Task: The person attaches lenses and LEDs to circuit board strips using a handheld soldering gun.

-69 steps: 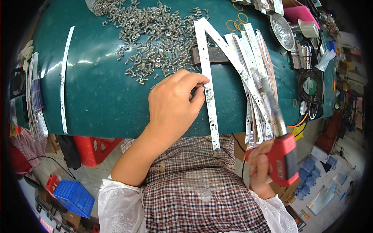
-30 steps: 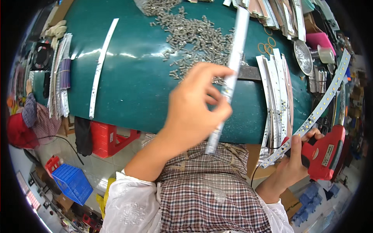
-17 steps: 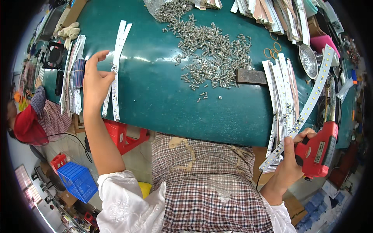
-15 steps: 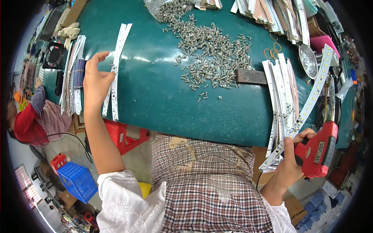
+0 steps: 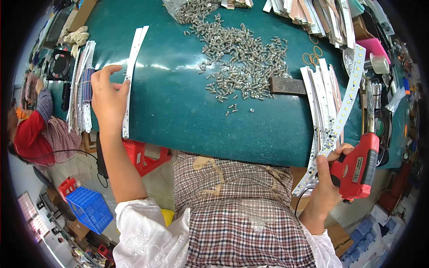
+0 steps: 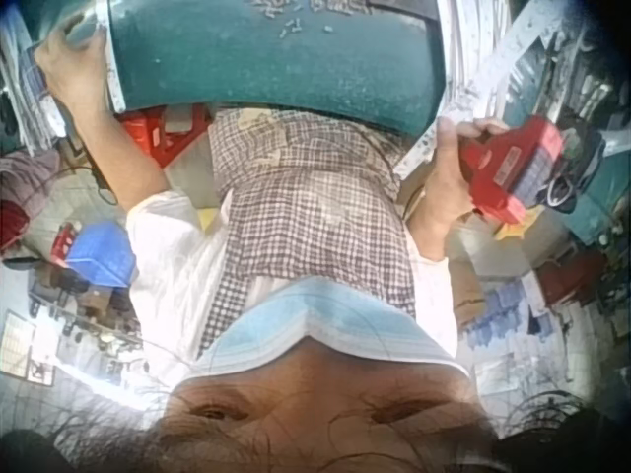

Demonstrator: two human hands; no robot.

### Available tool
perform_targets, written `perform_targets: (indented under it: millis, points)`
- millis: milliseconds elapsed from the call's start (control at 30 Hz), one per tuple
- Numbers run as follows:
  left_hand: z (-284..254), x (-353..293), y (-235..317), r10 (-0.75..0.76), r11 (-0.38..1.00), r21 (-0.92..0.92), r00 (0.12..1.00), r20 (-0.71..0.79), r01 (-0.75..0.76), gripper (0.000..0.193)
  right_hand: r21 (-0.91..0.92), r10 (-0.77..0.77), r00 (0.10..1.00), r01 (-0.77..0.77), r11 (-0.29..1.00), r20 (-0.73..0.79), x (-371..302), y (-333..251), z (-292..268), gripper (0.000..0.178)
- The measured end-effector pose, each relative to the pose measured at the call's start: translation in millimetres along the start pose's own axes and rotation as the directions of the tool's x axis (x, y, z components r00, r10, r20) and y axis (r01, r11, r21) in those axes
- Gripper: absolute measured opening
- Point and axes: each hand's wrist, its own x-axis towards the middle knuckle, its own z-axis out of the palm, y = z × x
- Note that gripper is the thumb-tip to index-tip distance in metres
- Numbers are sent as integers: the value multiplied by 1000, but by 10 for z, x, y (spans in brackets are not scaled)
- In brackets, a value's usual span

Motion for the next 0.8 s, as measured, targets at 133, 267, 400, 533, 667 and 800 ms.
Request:
perform_targets:
  millis: [133, 267, 400, 533, 667, 800]
  points:
    - [118, -167, 542, 126, 933, -345, 991, 50, -102, 16, 3, 23, 999, -24, 1000, 24, -12, -6, 26, 56]
    - [338, -240, 923, 226, 872, -469, 965, 131, -141, 14, 0, 31, 999, -31, 1000, 39, -36, -8, 21, 57]
    - [463, -189, 983, 253, 866, -481, 949, 187, -136, 13, 74, 48, 998, -51, 996, 49, -62, 3, 35, 58]
    - [420, -195, 1002, 285, 861, -485, 936, 207, -155, 12, 60, 1, 997, -6, 998, 80, -96, 68, 15, 58]
    - [399, -249, 1061, 285, 903, -380, 940, 187, -198, 14, 36, 118, 991, -121, 992, 65, -76, 7, 68, 58]
    - [266, -369, 1175, 110, 752, -649, 948, 299, 117, 12, 15, 169, 972, -174, 985, 164, -84, 93, 85, 59]
